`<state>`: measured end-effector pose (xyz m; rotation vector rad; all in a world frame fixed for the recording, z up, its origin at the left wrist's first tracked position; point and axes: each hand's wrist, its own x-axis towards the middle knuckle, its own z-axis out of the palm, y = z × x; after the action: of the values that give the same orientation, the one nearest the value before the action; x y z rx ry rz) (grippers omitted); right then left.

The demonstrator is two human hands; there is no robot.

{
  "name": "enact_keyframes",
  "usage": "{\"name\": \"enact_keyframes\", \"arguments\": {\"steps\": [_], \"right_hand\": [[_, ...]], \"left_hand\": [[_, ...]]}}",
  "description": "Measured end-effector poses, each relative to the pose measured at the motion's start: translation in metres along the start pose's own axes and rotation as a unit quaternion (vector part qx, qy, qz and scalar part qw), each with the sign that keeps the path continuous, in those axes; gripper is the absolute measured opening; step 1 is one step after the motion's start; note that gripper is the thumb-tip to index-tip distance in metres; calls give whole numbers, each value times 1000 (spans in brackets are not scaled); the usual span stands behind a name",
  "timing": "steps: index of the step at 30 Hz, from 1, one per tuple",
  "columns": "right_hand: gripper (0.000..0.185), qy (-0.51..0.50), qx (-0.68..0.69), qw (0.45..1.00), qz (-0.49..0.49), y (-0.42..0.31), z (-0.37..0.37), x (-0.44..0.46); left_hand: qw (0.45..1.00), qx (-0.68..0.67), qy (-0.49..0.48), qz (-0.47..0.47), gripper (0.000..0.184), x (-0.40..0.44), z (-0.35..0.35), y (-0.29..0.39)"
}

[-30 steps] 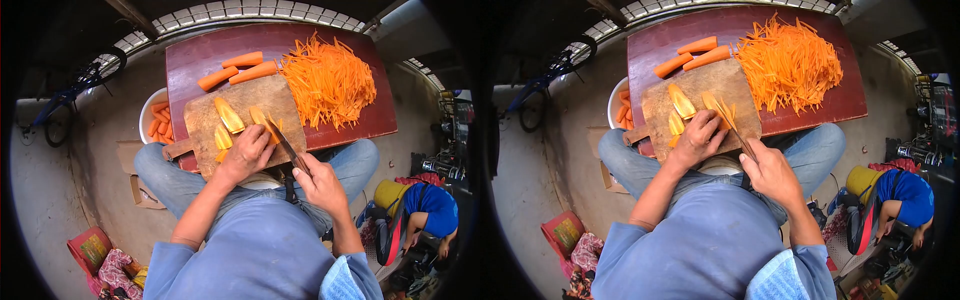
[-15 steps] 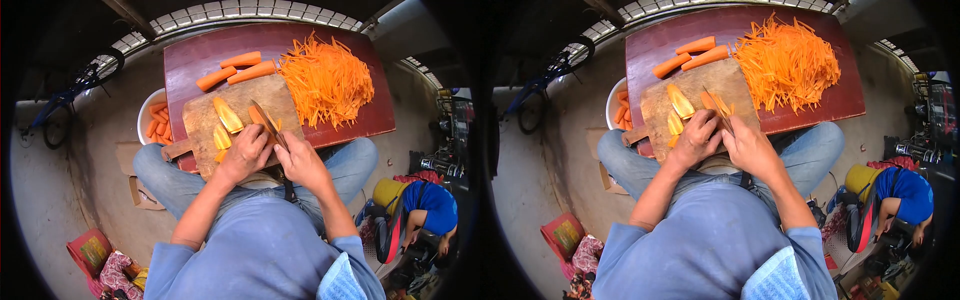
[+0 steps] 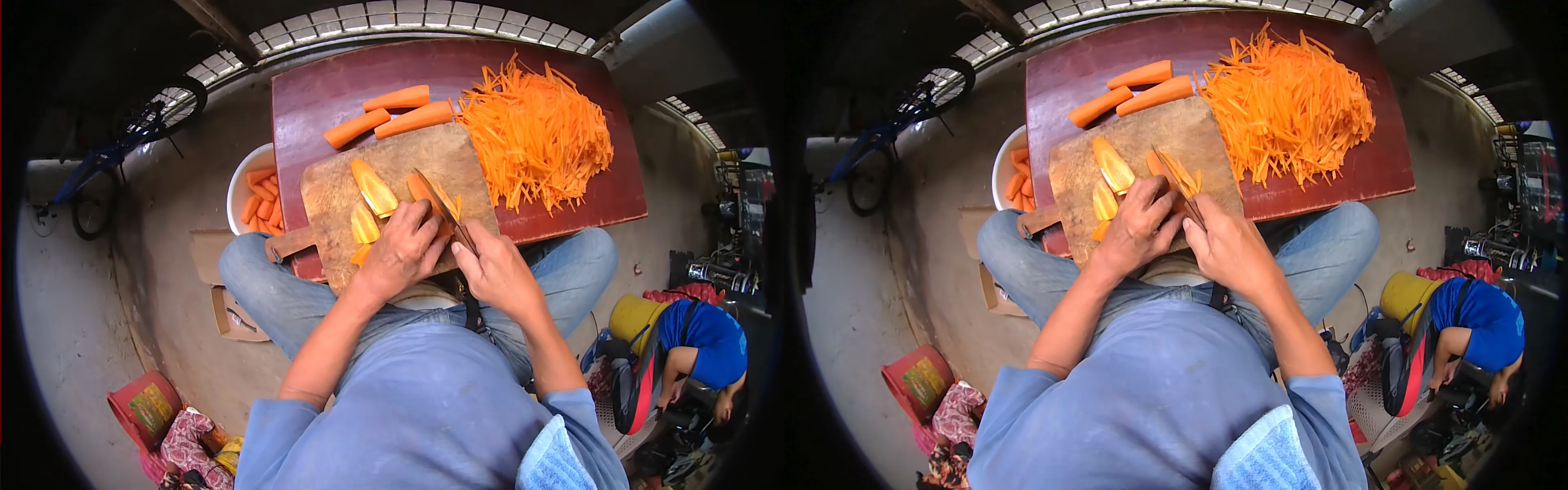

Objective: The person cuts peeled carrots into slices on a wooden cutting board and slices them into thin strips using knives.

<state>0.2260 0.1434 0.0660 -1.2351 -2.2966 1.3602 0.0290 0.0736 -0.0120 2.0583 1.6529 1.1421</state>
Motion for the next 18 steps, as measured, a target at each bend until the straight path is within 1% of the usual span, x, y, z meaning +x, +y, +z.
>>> {"name": "enact_keyframes", "arguments": {"steps": [4, 7, 10, 13, 18], "right_hand": [[23, -7, 20, 1000, 4, -4, -3, -4], [24, 2, 38, 999, 28, -10, -8, -22], [21, 9, 17, 1000, 9, -6, -3, -22], [28, -12, 8, 1000, 13, -12, -7, -18], [27, -17, -12, 1000, 6, -7, -2, -9]], "left_hand": [[1000, -9, 3, 1, 32, 3, 1, -2], [1000, -14, -1, -7, 32, 1, 0, -1], [1000, -14, -11, -9, 32, 1, -2, -1], [1000, -16, 0, -2, 33, 4, -1, -2], [1000, -18, -1, -7, 36, 1, 0, -1]]}}
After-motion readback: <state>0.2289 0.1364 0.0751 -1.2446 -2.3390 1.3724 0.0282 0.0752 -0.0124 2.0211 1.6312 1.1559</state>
